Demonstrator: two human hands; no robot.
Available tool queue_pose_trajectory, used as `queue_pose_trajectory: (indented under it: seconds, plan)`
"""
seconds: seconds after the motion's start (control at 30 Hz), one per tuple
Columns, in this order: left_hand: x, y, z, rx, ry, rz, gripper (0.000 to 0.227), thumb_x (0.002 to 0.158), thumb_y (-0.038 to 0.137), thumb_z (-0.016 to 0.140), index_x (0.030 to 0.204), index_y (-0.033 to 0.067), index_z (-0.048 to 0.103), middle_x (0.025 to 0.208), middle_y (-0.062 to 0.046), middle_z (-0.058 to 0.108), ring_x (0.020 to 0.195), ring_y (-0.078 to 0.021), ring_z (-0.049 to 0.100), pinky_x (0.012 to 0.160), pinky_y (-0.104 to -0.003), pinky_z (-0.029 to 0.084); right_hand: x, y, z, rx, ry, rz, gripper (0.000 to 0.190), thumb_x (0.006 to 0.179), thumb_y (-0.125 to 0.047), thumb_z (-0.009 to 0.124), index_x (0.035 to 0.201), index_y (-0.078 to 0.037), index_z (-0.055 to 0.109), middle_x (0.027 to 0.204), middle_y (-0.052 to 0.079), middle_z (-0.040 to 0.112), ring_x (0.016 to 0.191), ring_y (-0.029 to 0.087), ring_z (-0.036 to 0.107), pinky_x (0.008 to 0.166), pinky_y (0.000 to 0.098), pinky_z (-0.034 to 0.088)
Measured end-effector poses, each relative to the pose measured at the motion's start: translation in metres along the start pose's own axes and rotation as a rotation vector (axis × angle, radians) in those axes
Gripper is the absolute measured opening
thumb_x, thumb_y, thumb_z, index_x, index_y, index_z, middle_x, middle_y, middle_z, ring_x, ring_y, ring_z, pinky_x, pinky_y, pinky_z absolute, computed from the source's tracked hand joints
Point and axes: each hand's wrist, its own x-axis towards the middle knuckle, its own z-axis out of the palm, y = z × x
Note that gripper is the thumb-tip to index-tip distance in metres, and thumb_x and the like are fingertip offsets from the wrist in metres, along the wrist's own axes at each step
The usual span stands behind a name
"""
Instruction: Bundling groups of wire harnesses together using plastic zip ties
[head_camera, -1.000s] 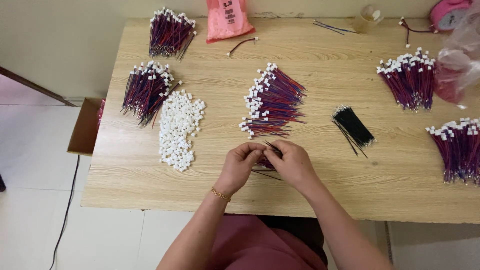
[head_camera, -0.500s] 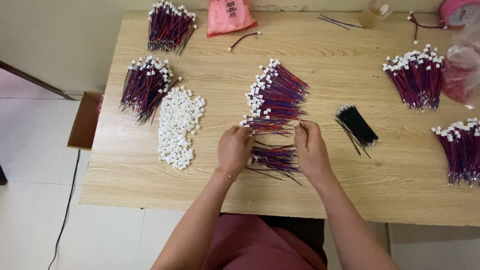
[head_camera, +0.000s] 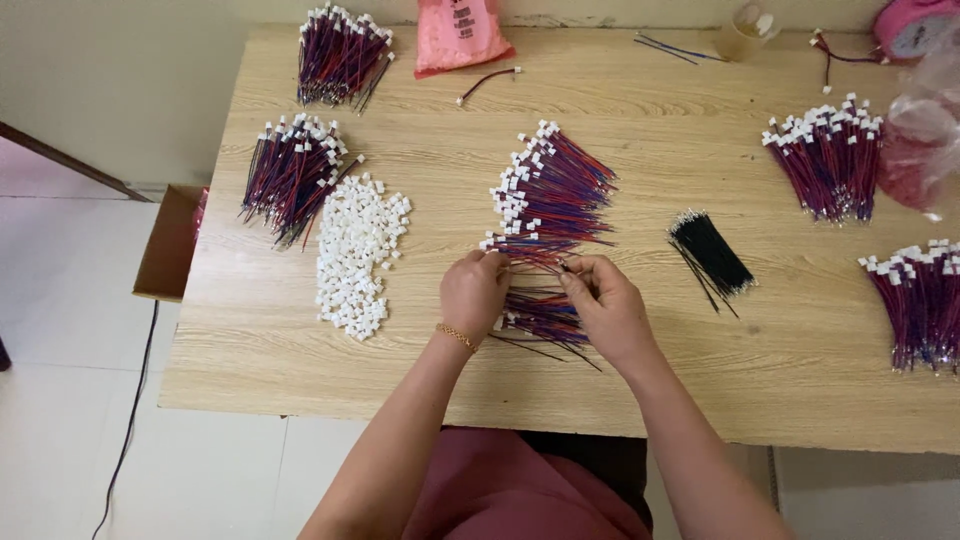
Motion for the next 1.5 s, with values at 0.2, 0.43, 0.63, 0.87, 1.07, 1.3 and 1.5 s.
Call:
queue_pose_trajectory:
  seconds: [0.2, 0.43, 0.63, 0.87, 1.07, 1.3, 1.5]
  plan:
    - [-0.008, 0.009, -0.015, -0.128, 0.036, 0.01, 0.007, 0.082, 0.017, 0.067, 0.088, 0.0184, 0.072, 0.088, -0.005, 0.063, 0.071, -0.0306, 0.07, 0.061, -0.039, 0.058, -0.007, -0.018, -0.003, -0.058, -0.02, 0.046, 0.013, 0.092, -0.012, 0.066, 0.102, -0.005, 0.067, 0.075, 0.009, 0.067, 0.07, 0.015, 0.06, 0.067, 0.0324, 0.052]
    - [-0.017, 0.035, -0.077, -0.688, -0.048, -0.063, 0.016, 0.076, 0.002, 0.071, 0.091, 0.007, 0.075, 0.092, -0.016, 0.062, 0.083, -0.0361, 0.069, 0.07, -0.036, 0.058, -0.007, -0.022, 0.004, -0.096, -0.063, 0.032, 0.012, 0.086, -0.01, 0.068, 0.097, -0.005, 0.069, 0.073, 0.01, 0.065, 0.071, 0.016, 0.058, 0.067, 0.0338, 0.05]
    - [-0.022, 0.045, -0.088, -1.003, -0.14, -0.212, 0.018, 0.079, 0.008, 0.075, 0.096, 0.0111, 0.078, 0.095, -0.011, 0.069, 0.09, -0.0205, 0.069, 0.077, -0.031, 0.057, -0.013, -0.045, 0.001, -0.162, -0.107, -0.027, 0.012, 0.085, -0.01, 0.068, 0.097, -0.008, 0.072, 0.077, 0.01, 0.07, 0.075, 0.017, 0.063, 0.072, 0.0347, 0.052]
    - [-0.025, 0.042, -0.081, -1.011, -0.125, -0.184, 0.011, 0.081, 0.009, 0.074, 0.091, 0.0086, 0.076, 0.087, -0.009, 0.065, 0.081, -0.0168, 0.065, 0.072, -0.029, 0.055, -0.01, -0.037, 0.0, -0.207, -0.169, -0.02, 0.013, 0.088, -0.011, 0.065, 0.099, -0.01, 0.071, 0.076, 0.009, 0.068, 0.075, 0.018, 0.062, 0.072, 0.0351, 0.051]
    - [-0.027, 0.049, -0.091, -0.601, -0.025, 0.049, 0.008, 0.083, 0.009, 0.07, 0.089, 0.0122, 0.074, 0.091, -0.008, 0.064, 0.087, -0.0302, 0.068, 0.071, -0.035, 0.057, -0.011, -0.047, -0.001, -0.264, -0.181, -0.045, 0.015, 0.084, -0.012, 0.068, 0.098, -0.008, 0.072, 0.083, 0.014, 0.072, 0.084, 0.026, 0.069, 0.078, 0.0389, 0.053]
    - [-0.032, 0.048, -0.083, -1.038, -0.166, -0.291, 0.022, 0.084, 0.001, 0.065, 0.102, 0.0074, 0.074, 0.092, -0.012, 0.067, 0.083, -0.0193, 0.069, 0.072, -0.029, 0.057, -0.012, -0.037, 0.002, -0.279, -0.099, -0.084, 0.016, 0.083, -0.016, 0.07, 0.097, -0.007, 0.072, 0.087, 0.016, 0.071, 0.09, 0.03, 0.069, 0.079, 0.0407, 0.053]
    - [-0.034, 0.04, -0.056, -1.407, -0.238, -0.533, 0.024, 0.088, -0.002, 0.059, 0.11, -0.0033, 0.068, 0.087, -0.014, 0.068, 0.075, -0.0192, 0.07, 0.07, -0.029, 0.06, -0.013, -0.036, 0.005, -0.358, -0.075, -0.138, 0.017, 0.083, -0.02, 0.071, 0.096, -0.009, 0.072, 0.086, 0.014, 0.071, 0.091, 0.031, 0.069, 0.079, 0.0396, 0.054]
